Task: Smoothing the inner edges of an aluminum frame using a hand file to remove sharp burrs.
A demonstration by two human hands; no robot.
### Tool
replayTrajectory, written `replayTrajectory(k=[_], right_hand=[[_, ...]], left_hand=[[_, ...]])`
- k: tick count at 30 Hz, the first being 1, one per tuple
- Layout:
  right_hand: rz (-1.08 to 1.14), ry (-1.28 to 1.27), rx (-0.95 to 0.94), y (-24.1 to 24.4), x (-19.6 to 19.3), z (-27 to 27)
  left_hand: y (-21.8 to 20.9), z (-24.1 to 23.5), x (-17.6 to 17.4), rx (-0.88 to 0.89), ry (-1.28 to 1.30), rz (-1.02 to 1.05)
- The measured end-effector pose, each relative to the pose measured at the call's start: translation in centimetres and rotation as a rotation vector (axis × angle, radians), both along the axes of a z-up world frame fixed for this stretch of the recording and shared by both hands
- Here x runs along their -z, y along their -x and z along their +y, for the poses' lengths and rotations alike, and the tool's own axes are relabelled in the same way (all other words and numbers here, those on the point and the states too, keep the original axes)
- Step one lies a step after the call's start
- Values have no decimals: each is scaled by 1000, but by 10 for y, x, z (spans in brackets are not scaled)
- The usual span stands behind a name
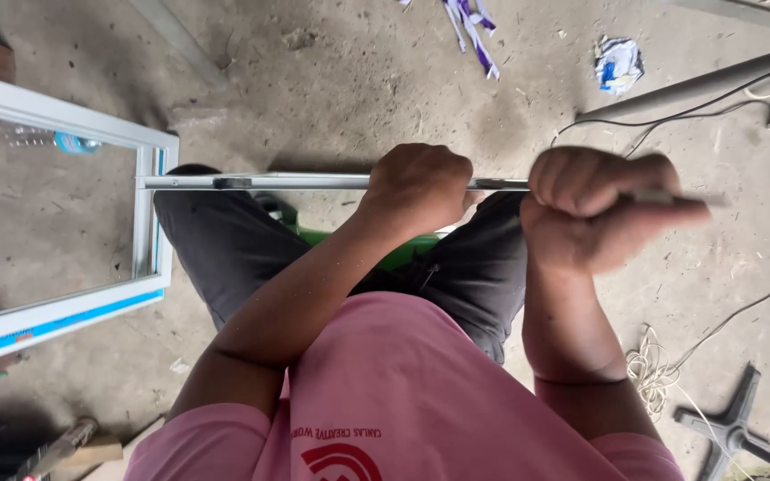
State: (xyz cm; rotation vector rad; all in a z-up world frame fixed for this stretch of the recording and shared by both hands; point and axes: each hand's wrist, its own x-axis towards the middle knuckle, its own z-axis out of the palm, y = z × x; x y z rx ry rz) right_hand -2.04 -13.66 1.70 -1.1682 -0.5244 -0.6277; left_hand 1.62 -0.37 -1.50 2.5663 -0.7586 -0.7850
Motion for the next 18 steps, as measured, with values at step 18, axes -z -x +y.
replayTrajectory(k=[18], right_hand=[[15,1,-145,8,-13,-14]], left_hand=[[5,3,-6,39,-40,27]])
